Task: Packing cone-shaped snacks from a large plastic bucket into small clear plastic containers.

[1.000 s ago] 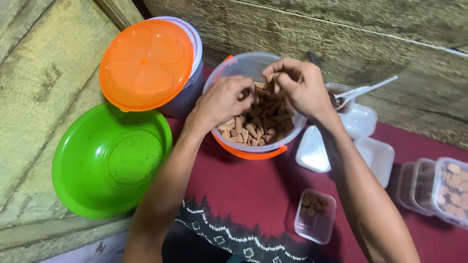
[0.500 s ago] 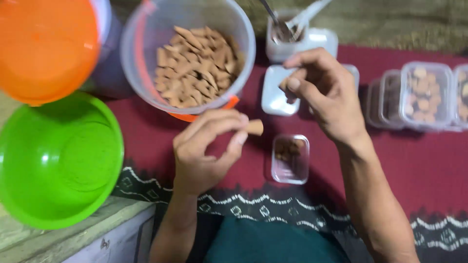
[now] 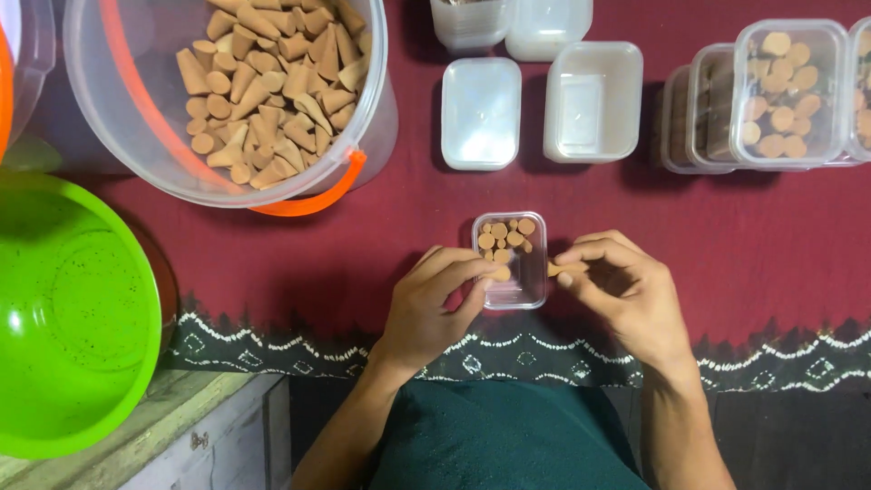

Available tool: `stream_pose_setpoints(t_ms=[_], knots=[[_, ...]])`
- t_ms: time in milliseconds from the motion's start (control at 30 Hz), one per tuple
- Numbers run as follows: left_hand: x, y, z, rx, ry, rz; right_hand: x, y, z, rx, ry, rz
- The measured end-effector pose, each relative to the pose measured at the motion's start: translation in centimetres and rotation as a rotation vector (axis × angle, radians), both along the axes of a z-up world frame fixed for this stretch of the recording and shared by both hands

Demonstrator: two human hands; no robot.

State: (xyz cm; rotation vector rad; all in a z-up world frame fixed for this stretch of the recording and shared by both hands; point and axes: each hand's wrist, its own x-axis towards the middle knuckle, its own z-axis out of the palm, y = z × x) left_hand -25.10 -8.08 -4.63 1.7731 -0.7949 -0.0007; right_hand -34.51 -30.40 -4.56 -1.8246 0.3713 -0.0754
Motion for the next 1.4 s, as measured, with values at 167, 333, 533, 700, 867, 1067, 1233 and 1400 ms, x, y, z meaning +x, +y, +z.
stream_pose_setpoints(t_ms=[167,333,533,700,867,1067,1233,1400], knots=[[0.1,-0.7,-1.0,0.02,-0.048,-0.022,0.0,1.3,1.1,-0.062,0.023,0.008],[0.1,-0.3,-1.9,0.044,-0.069,0.011,0.3,2.0,1.8,-0.219,0.017,0.042],[0.3,0.3,-2.0,0.062,-0.074,0.018,0.3,2.6,0.5,-0.394,-0.059,0.088],[0.4,0.4,-2.3,0.072,-0.092,0.006,0.9,3.2,-0.3,-0.591,-0.16,0.166],[0.4,0.3,-2.4,0.08,-0.093,0.002,1.2,3.3,-0.6,-0.679,-0.195,0.227],[0.2,0.5,-3.1,0.087,-0.115,0.024,1.3,3.6,-1.4,-0.792,-0.202,0.236],[0.2,0.3,-3.3,0.1,-0.142,0.028,1.4,3.7,-2.3,-0.821,-0.235,0.227],[0.4,0.3,-3.8,0.107,-0.176,0.011,1.6,3.9,-2.0,-0.832,-0.26,0.209]])
